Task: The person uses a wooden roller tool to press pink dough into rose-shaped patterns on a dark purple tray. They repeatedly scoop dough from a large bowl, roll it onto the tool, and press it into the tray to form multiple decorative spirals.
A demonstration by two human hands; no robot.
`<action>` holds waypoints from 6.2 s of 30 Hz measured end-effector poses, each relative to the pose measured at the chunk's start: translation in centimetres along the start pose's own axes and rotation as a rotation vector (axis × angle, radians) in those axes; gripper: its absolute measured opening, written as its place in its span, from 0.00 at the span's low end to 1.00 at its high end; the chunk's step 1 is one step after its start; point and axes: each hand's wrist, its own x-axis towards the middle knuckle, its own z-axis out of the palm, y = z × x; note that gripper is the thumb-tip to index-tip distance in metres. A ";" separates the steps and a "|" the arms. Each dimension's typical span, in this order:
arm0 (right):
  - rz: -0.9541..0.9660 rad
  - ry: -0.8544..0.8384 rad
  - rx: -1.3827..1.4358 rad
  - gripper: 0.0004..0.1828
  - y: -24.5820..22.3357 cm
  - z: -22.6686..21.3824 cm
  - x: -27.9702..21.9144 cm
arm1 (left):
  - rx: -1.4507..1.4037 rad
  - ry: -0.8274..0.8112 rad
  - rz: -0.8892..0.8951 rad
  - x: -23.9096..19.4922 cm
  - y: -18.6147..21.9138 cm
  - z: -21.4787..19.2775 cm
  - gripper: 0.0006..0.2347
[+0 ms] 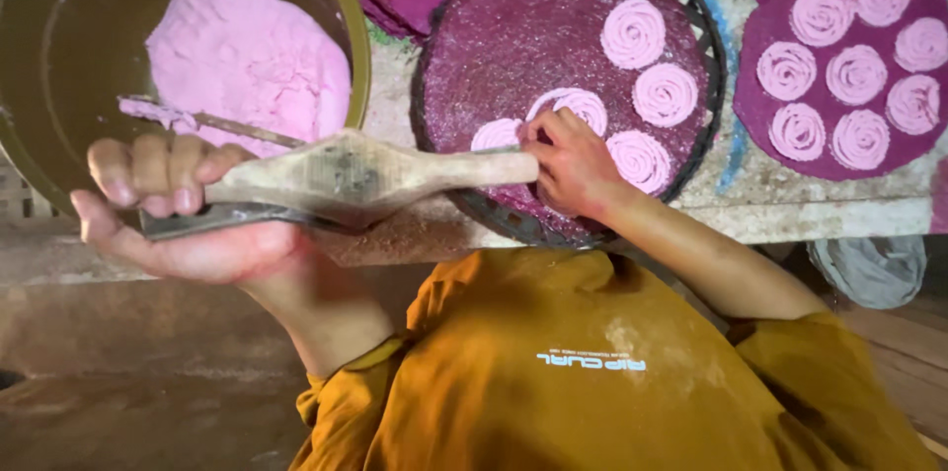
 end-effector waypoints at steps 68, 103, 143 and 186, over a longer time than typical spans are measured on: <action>0.441 0.232 0.423 0.07 2.1 -2.8 -7.8 | 0.000 0.061 -0.186 0.6 -3.6 -3.4 0.13; 0.265 0.006 -0.295 0.05 6.7 -4.9 -3.8 | 0.060 0.104 -0.173 0.3 -4.0 -3.5 0.12; 0.196 0.099 0.681 0.19 5.3 -7.8 3.1 | 0.042 0.061 0.062 -0.7 1.8 -1.7 0.10; 0.574 0.588 0.967 0.34 -0.1 -15.0 -22.1 | 1.064 -0.073 -0.789 5.6 -24.2 -23.5 0.21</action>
